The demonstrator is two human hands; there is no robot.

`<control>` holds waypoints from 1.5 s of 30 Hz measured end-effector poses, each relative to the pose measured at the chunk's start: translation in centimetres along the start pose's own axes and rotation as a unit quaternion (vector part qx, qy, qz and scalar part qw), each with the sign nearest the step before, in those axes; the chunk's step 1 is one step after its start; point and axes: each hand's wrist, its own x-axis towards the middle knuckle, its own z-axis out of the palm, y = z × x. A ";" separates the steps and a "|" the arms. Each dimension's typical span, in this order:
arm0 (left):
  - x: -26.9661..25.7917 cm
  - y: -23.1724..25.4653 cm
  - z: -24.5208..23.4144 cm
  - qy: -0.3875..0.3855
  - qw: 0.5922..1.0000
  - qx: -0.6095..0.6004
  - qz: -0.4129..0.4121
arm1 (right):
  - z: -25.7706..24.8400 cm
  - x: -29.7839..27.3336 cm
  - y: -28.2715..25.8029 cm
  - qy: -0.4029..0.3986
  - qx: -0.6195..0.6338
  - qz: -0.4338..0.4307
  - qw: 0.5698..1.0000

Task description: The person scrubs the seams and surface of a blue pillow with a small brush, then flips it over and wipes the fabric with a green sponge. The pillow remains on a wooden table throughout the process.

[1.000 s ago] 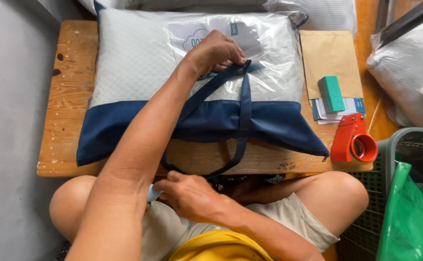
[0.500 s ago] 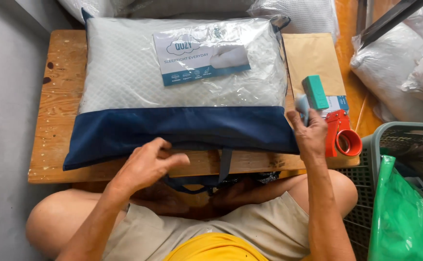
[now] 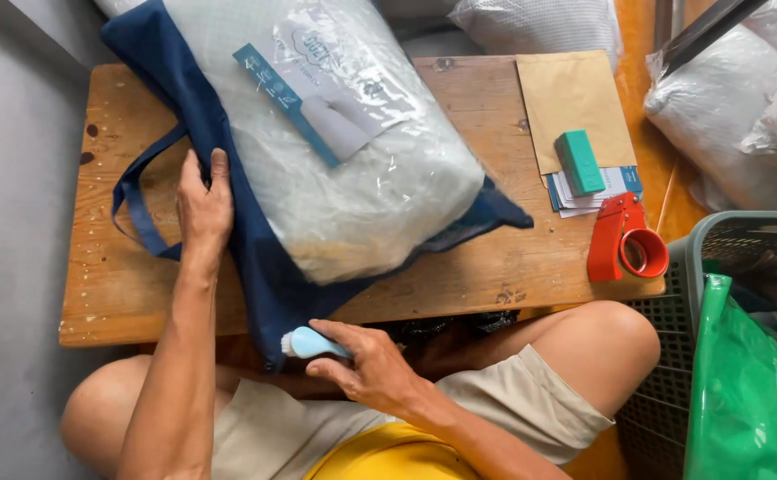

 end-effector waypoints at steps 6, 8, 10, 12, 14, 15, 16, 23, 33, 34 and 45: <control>-2.2 2.2 0.3 -0.081 0.995 -0.056 0.025 | -11.7 5.8 0.0 0.257 -0.284 -0.153 0.911; -0.5 0.7 2.2 -0.068 0.994 -0.075 0.044 | -14.7 7.7 2.1 0.277 -0.325 -0.140 0.893; 0.9 0.2 4.1 -0.056 0.993 -0.090 0.057 | -16.8 8.6 4.2 0.293 -0.363 -0.123 0.876; 2.3 0.4 5.2 -0.069 0.988 -0.109 0.083 | -17.4 9.4 6.4 0.298 -0.329 -0.091 0.892; 3.6 1.5 5.6 -0.085 0.991 -0.086 0.061 | -17.4 9.0 6.9 0.284 -0.352 -0.068 0.890; 3.9 1.5 5.5 -0.105 0.991 -0.069 0.042 | -17.0 8.9 7.3 0.273 -0.380 -0.046 0.883; 3.8 0.5 5.3 -0.094 0.993 -0.062 0.028 | -16.6 8.8 7.1 0.258 -0.371 -0.047 0.891; -11.6 0.3 -0.9 0.177 0.976 -0.059 0.112 | -14.7 7.3 3.5 0.244 -0.361 -0.045 0.899; -23.2 -2.9 0.2 0.146 0.781 -0.531 -0.292 | 0.2 2.7 1.7 0.136 -0.074 -0.097 0.983; -23.1 -2.6 0.1 0.148 0.781 -0.532 -0.294 | 1.2 2.4 1.7 0.134 -0.074 -0.097 0.983; -22.4 -4.2 -0.3 0.127 0.766 -0.581 -0.244 | 5.4 3.3 1.5 0.074 -0.127 -0.144 0.979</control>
